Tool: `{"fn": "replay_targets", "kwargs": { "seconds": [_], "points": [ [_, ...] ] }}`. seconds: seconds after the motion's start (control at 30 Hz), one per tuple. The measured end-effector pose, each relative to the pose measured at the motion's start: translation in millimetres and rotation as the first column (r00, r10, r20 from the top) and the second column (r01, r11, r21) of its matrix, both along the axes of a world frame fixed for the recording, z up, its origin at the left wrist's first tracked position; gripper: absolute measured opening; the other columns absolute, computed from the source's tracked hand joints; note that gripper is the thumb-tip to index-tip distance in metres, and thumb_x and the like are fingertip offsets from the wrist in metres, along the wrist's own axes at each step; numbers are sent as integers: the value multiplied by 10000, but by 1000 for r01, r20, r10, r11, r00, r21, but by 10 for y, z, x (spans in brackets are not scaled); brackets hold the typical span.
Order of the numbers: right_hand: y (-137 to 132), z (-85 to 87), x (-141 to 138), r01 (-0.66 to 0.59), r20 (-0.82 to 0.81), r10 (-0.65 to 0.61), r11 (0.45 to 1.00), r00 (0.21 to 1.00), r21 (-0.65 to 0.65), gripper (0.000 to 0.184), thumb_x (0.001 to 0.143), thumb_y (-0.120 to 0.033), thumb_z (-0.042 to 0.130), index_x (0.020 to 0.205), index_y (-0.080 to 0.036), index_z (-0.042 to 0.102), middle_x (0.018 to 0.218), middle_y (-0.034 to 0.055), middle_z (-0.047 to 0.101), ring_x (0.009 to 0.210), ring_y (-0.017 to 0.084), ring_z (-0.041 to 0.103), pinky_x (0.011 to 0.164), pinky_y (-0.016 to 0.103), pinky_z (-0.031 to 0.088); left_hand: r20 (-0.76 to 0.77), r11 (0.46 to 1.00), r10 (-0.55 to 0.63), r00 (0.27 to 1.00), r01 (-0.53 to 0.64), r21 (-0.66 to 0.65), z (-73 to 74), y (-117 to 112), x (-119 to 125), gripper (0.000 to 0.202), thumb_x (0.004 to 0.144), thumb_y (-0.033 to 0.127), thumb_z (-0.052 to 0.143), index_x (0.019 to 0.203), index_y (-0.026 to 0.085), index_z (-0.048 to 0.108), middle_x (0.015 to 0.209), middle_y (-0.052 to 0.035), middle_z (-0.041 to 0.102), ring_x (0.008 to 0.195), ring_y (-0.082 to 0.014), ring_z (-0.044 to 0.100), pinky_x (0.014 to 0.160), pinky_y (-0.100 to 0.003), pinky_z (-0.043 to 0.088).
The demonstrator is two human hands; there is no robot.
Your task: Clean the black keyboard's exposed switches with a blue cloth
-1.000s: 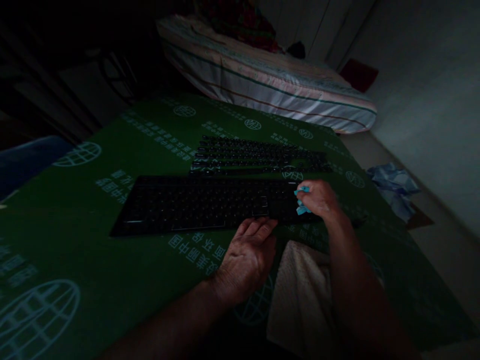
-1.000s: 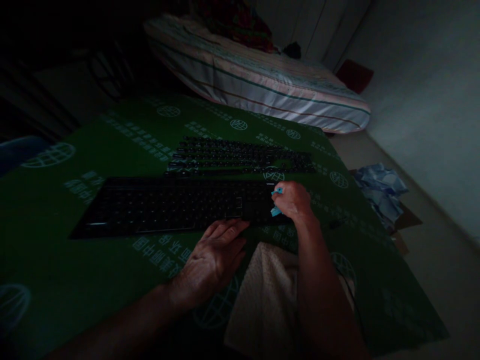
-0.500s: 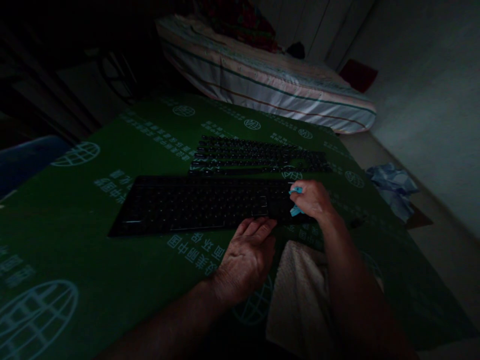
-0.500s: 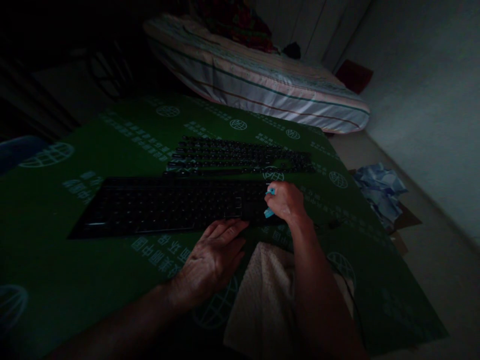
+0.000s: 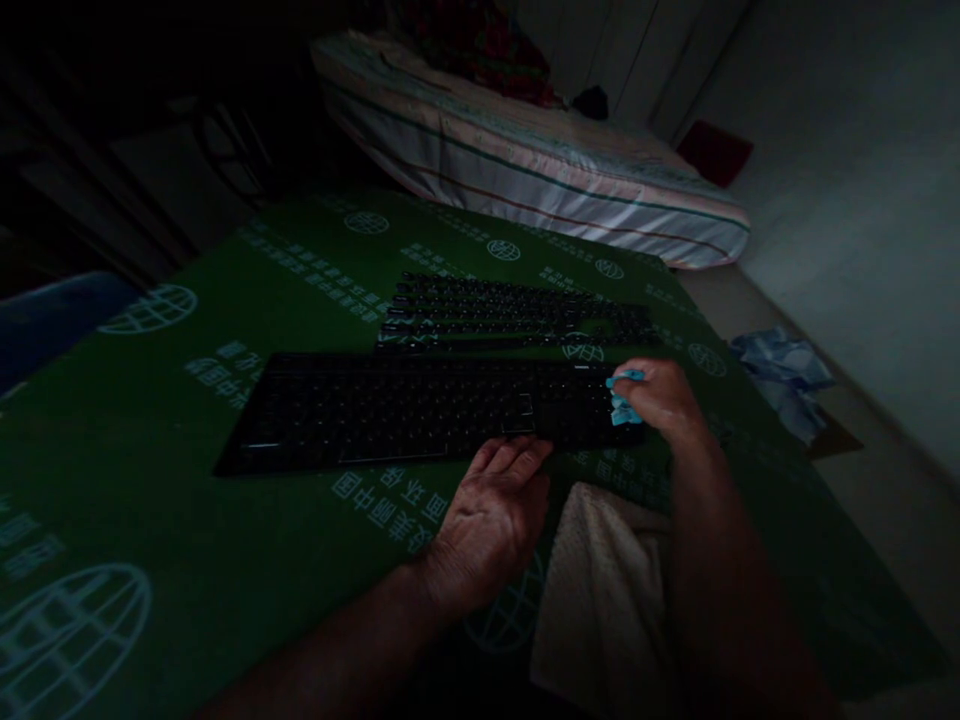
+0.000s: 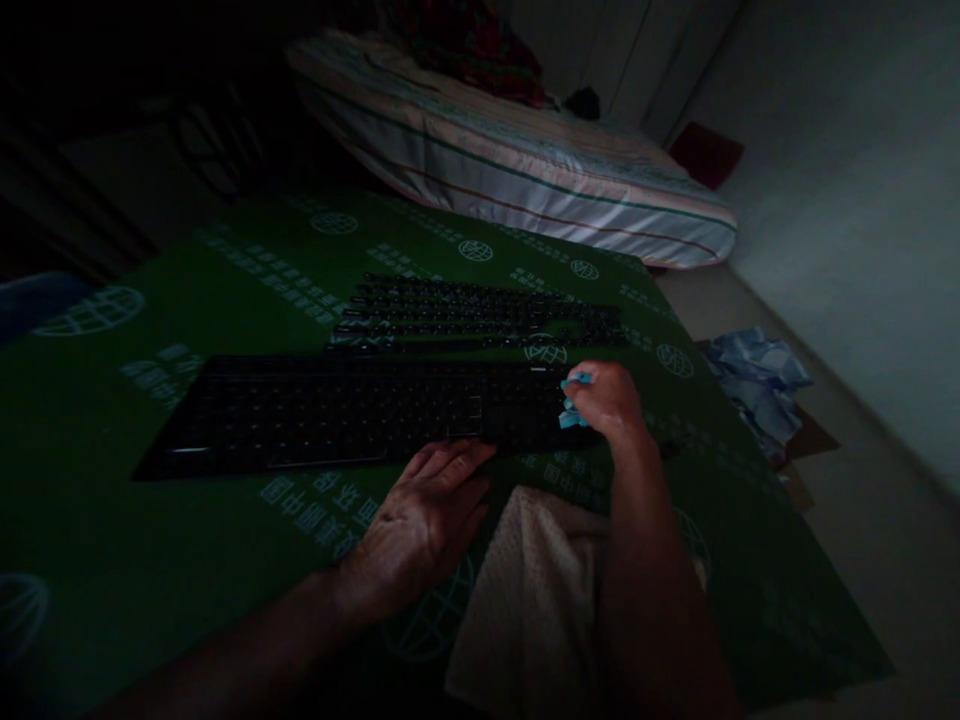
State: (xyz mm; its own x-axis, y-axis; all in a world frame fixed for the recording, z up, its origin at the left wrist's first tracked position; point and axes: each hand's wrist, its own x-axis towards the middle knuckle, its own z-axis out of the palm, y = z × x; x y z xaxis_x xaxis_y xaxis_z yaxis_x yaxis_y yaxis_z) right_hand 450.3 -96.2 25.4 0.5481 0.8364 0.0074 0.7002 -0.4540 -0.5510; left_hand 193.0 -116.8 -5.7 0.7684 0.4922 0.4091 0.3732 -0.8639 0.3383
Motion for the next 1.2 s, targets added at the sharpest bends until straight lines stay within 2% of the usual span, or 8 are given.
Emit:
{"fn": "replay_targets", "kwargs": {
  "seconds": [0.1, 0.2, 0.33, 0.53, 0.67, 0.9, 1.2],
  "points": [
    [27, -28, -54, -57, -32, 57, 998, 998, -9, 192, 663, -218, 579, 794, -178, 713, 606, 13, 636, 516, 120, 577, 461, 195, 380, 3, 1000, 6, 1000, -6, -10, -13, -2, 3, 191, 888, 189, 468, 948, 161, 648, 1263, -62, 562, 1166, -251, 476, 1022, -456, 370],
    [53, -25, -117, -113, 30, 115, 992, 993, -54, 177, 656, -217, 585, 772, -194, 717, 592, 3, 629, 501, 113, 562, 463, 201, 370, 2, 1000, 11, 1000, -11, -11, -25, -1, 6, 212, 888, 189, 472, 1015, 165, 640, 1262, -59, 564, 1166, -251, 475, 1015, -455, 376],
    [49, -6, -98, -63, 151, 75, 995, 986, -83, 157, 633, -217, 602, 739, -208, 718, 604, 10, 650, 520, 132, 576, 470, 224, 371, -6, 1000, 8, 1000, -8, 4, -13, -2, 7, 182, 880, 180, 479, 924, 167, 654, 1256, -60, 565, 1168, -243, 472, 1016, -447, 376],
    [24, -41, -21, 11, -66, -8, 999, 998, 53, 198, 643, -237, 590, 790, -171, 706, 642, 33, 663, 518, 134, 597, 461, 215, 411, -5, 1000, 10, 1000, -10, -8, -24, -2, 5, 175, 880, 177, 477, 906, 166, 650, 1259, -58, 564, 1168, -243, 475, 1019, -445, 374],
    [-6, -17, -24, 22, -148, -12, 997, 989, 68, 210, 639, -214, 572, 795, -146, 696, 595, 28, 631, 486, 125, 568, 431, 203, 400, 10, 1000, 1, 1000, -1, 0, -40, 7, 1, 171, 873, 170, 486, 917, 166, 652, 1260, -58, 563, 1165, -242, 478, 1019, -442, 375],
    [-64, 46, 48, -205, 22, 204, 978, 979, 28, 190, 660, -207, 548, 772, -185, 700, 629, 5, 632, 520, 113, 544, 499, 219, 399, -16, 1000, 5, 1000, -6, -28, -42, 5, 3, 177, 881, 188, 488, 960, 173, 645, 1279, -49, 549, 1183, -239, 466, 1033, -453, 364],
    [-42, 20, -22, -226, 122, 226, 974, 967, -9, 237, 669, -203, 526, 814, -191, 714, 572, -12, 599, 482, 110, 529, 472, 216, 349, 2, 1000, -1, 1000, 1, -23, 16, -3, 0, 175, 874, 174, 482, 900, 166, 655, 1267, -63, 558, 1171, -244, 476, 1027, -453, 375]
  ]
}}
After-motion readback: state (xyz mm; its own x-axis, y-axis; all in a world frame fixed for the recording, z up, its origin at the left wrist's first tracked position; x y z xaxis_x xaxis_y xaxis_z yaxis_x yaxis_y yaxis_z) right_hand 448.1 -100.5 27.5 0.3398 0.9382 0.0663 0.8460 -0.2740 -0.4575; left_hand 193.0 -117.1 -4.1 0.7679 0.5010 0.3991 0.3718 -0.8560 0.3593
